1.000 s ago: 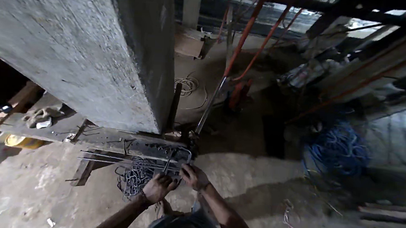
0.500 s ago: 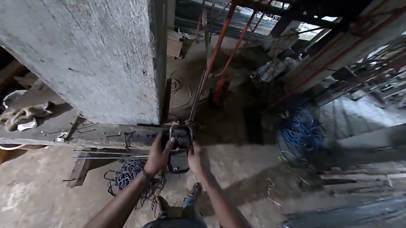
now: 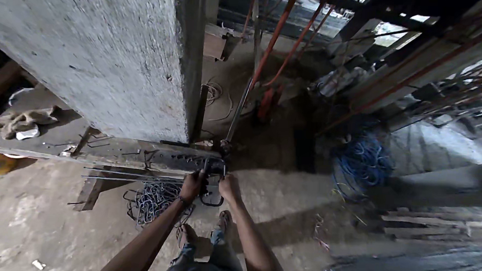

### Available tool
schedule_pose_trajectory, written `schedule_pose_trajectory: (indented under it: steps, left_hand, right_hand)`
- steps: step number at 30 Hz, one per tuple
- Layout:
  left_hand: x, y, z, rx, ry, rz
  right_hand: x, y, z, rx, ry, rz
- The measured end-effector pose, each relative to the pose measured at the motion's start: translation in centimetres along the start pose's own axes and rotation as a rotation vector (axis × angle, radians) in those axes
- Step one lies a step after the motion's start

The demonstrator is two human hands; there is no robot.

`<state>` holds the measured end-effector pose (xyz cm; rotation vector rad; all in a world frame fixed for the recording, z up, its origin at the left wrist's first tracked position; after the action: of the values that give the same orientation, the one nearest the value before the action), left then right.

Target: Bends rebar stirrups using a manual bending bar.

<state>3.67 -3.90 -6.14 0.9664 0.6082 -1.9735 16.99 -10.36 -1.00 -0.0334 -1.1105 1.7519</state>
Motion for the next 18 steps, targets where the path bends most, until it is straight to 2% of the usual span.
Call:
schedule_pose_trajectory:
  steps: [3,5,8,11,13,16,18]
  left_hand:
    - [0.4,1.2,0.3,-0.045,-0.016,-0.088]
    - [0.3,1.4,0.3,-0.088,-0.034,-0.173]
    - [0.4,0.9,0.3,-0.074,0.009,-0.242]
    - [0.2,0.7,0.8,-0.05,-0.023,-0.251]
    - [-0.3,0.7,1.0,-0.067,-0.07,-0.22]
    - [-0.8,1.1,1.3,-0.096,-0.108,-0.187]
    - [-0.7,1.1,1.2,-0.112,-0.144,-0.193]
  right_hand:
    - [0.0,-0.3,0.1,0.089,-0.01,0.042]
    - [-1.7,-0.7,-0.8,0.158,-0.099,-0.038]
    - [-3.5,-5.6,-3.5,0.155,-0.211,-0.083]
    - [-2.1,-11.7,-10.6,-0.086,-0.295,0.136]
    - [1.0,-14.7,-16.1,-0.15,-0.397,0.312]
    - [3.8,-16.6,-25.1,-0.243,-0.75,0.651]
    - [4.0,-16.4,-29.1,-0.205,-0.922,0.765]
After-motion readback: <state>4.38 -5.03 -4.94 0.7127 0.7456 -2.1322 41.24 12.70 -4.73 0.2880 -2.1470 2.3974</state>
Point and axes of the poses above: each hand's wrist, its own z-axis away from the middle knuckle, its own y-axis out of the palm, x = y × z, the point moved 1 cm from there along -z, towards the middle knuckle, and after that the axes turned 4 degrees about -y, right-handed, at the moved point
